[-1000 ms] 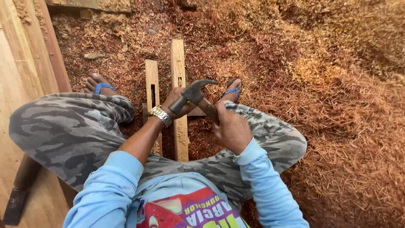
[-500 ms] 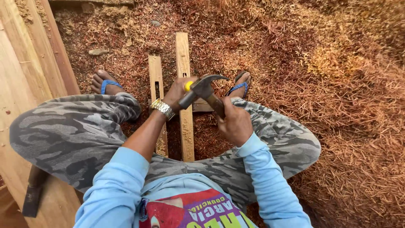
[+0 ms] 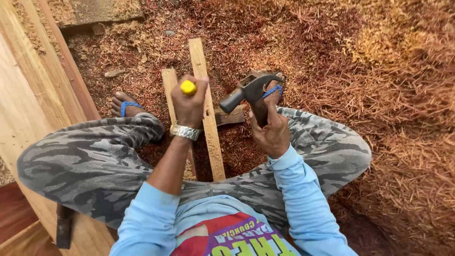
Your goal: Using a hammer and chisel to carve out mortise joints in wooden pieces.
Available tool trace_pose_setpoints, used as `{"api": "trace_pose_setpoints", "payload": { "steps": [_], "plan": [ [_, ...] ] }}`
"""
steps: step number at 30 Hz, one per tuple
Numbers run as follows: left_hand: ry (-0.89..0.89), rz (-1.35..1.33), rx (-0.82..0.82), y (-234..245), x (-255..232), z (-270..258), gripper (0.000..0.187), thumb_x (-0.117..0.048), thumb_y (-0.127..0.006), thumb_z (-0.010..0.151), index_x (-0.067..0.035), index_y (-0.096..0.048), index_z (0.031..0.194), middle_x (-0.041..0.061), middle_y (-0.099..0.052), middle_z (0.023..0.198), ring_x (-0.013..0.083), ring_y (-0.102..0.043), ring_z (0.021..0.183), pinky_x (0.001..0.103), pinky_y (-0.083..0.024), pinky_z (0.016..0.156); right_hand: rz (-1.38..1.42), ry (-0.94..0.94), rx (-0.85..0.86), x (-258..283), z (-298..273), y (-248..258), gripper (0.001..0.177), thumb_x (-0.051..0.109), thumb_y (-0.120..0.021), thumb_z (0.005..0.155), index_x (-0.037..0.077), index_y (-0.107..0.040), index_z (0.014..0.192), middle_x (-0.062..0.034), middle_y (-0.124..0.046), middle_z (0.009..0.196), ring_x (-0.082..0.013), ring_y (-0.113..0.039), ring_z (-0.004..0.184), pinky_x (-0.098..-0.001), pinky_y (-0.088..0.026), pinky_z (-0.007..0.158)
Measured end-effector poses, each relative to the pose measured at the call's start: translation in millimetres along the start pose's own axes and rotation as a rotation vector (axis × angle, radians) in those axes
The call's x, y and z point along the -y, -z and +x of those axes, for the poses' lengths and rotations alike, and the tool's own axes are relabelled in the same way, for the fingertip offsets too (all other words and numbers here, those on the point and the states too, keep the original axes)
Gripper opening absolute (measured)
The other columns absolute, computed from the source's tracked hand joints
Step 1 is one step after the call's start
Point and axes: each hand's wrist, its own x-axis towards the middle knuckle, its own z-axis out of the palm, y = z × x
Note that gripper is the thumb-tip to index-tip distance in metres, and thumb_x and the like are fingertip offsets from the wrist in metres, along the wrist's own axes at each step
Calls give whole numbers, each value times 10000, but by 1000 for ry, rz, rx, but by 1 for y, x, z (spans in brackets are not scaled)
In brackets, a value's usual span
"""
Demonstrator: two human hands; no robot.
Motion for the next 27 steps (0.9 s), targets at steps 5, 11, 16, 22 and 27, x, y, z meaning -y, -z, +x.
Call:
{"api": "trace_pose_setpoints", "payload": {
  "steps": [5,11,16,22,27],
  "plan": [
    [-16,-273,250,43,-76,-4,248,-235,-713,991,-117,-561,835,-33,-606,695,43,-568,575,203,-476,495,-3,78,23,4,-2,-1,220,79,-696,951,1,-544,1090,-143,-647,718,-267,-702,599,-408,-485,516],
    [2,-280,358,26,-14,-19,303,-217,-739,981,-92,-564,766,-13,-589,664,58,-567,564,217,-486,486,11,89,14,-3,0,-6,252,89,-700,963,-10,-560,1149,-153,-674,773,-271,-727,651,-387,-515,529],
    [-217,-212,109,29,-12,-10,260,-193,-711,1008,-88,-605,795,3,-640,730,75,-633,630,240,-556,523,7,11,20,-9,0,-10,273,83,-703,974,1,-556,1190,-154,-704,800,-265,-746,663,-386,-543,543],
    [-65,-319,215,40,-24,-15,281,-191,-698,1003,-91,-566,775,-17,-589,645,62,-548,543,225,-459,473,88,44,-30,4,12,-12,582,49,-679,941,-36,-366,1425,-144,-736,865,-253,-761,727,-361,-589,595],
    [-52,-273,222,33,-13,-28,307,-197,-721,986,-95,-547,754,-23,-599,658,55,-571,556,227,-494,483,53,55,-20,-12,4,-16,451,46,-696,961,-5,-489,1358,-139,-752,903,-253,-779,757,-361,-606,620]
  ]
}}
